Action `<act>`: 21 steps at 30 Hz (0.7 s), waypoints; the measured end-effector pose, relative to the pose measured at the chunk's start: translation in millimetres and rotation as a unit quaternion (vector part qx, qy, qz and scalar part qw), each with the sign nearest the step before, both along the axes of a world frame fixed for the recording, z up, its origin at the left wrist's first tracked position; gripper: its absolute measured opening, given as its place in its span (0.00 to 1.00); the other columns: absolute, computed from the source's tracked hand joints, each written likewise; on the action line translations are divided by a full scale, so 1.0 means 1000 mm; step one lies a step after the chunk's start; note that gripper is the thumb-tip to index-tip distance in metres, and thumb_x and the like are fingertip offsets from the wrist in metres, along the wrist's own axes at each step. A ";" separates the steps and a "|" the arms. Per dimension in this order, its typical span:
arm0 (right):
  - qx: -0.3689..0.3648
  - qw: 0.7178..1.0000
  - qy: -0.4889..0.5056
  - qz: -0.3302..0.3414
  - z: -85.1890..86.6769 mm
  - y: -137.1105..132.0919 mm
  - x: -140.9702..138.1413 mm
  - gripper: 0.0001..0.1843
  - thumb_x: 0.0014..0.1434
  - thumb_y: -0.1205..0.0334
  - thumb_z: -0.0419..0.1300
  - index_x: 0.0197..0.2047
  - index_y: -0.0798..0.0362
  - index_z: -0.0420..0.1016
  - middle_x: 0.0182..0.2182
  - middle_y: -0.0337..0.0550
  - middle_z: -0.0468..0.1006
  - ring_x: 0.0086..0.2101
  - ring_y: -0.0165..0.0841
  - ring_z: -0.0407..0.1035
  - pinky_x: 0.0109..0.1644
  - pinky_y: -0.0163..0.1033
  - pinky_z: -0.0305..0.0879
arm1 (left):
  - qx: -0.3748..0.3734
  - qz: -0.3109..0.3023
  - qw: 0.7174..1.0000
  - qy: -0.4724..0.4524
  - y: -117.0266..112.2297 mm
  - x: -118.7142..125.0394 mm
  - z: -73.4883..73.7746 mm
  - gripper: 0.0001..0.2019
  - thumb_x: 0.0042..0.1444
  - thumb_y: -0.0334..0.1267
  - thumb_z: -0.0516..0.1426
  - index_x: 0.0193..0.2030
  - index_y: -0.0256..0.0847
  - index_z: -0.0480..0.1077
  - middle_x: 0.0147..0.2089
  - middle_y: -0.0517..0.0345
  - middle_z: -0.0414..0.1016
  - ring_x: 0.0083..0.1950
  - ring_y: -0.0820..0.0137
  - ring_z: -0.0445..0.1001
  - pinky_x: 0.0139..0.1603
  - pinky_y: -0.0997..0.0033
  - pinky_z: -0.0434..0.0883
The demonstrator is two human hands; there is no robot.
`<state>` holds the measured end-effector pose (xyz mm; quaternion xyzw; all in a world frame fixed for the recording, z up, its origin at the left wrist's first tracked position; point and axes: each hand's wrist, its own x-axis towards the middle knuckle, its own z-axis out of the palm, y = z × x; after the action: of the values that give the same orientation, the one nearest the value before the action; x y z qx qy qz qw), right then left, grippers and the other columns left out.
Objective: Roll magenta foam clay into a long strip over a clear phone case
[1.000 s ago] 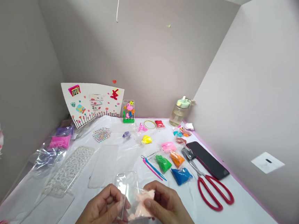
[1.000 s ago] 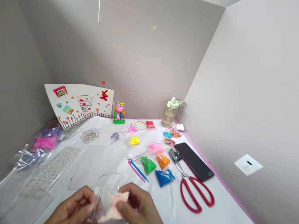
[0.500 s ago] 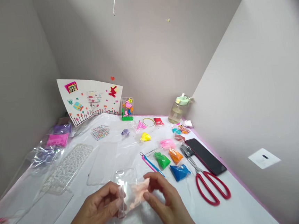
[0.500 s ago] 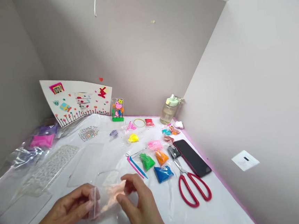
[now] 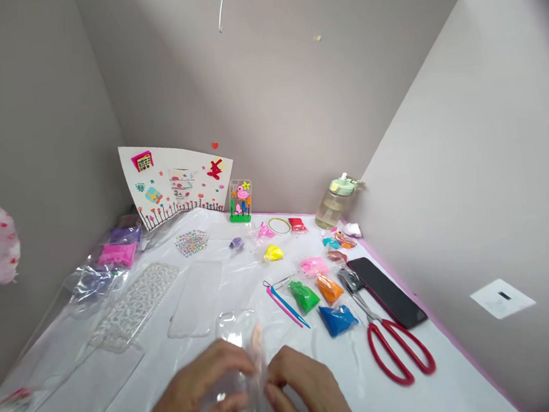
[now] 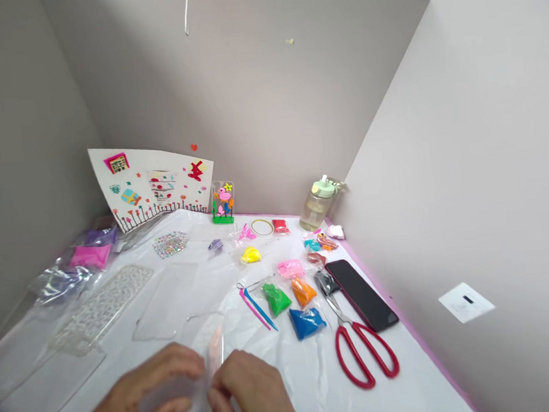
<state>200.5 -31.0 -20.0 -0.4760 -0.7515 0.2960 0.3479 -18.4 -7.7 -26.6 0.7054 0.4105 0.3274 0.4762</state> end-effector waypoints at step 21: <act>-0.074 0.988 -0.133 -0.029 0.058 0.090 0.066 0.09 0.65 0.63 0.52 0.37 0.50 0.73 0.33 0.40 0.77 0.33 0.34 0.69 0.36 0.38 0.60 | 0.118 0.316 0.825 0.454 0.166 -0.166 0.018 0.25 0.69 0.41 0.42 0.63 0.25 0.61 0.59 0.45 0.67 0.63 0.37 0.67 0.60 0.43 0.65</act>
<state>266.4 58.6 38.0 -0.5574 -0.7528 0.2748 0.2172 -184.8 158.0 -8.8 0.6571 0.7388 0.1485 0.0196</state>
